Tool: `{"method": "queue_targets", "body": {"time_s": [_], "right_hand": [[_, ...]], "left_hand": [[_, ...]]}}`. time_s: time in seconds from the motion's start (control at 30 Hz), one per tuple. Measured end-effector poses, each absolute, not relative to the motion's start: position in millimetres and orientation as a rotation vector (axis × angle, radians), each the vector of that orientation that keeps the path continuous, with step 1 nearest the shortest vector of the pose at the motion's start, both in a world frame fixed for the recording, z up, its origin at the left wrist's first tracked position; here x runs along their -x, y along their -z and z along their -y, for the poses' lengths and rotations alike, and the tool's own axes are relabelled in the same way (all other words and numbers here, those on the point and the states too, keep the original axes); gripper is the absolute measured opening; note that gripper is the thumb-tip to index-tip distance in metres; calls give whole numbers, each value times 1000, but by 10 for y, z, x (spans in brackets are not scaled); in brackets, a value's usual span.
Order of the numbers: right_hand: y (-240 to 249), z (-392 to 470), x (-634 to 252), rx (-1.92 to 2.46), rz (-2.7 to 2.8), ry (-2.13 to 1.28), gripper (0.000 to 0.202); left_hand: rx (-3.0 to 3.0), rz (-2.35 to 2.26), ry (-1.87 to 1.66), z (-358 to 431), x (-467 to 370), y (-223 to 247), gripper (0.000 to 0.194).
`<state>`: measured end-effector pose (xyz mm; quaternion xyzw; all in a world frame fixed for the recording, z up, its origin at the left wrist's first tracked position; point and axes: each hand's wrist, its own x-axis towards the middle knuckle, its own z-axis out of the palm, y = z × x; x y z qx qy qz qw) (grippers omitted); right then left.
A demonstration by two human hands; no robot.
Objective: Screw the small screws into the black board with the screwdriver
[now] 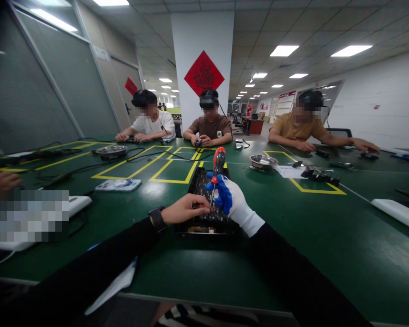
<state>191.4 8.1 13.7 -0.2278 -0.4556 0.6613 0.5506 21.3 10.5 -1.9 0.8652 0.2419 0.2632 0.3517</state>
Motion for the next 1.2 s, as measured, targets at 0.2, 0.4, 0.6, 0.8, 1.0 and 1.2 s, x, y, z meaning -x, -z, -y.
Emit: {"method": "queue_targets", "body": {"time_s": [0.2, 0.4, 0.6, 0.8, 1.0, 1.2], "right_hand": [[-85, -95, -1883, 604, 1117, -1399, 33], [-104, -66, -1864, 591, 1115, -1371, 32], [-114, -120, -1908, 543, 1070, -1587, 36], [-99, -118, -1896, 551, 1096, -1479, 30], [-76, -79, -1877, 536, 1160, -1367, 26], [-70, -140, -1902, 568, 1109, -1514, 33]], "left_hand": [[-2213, -620, -657, -107, -211, 17, 29], [-2211, -625, -659, -115, -213, 32, 30], [-2167, -641, -688, -118, -220, 48, 30], [-2134, -651, -683, -103, -221, 30, 31], [-2142, -658, -669, -96, -220, 32, 32], [-2158, -679, -661, -86, -224, 14, 32]]}}
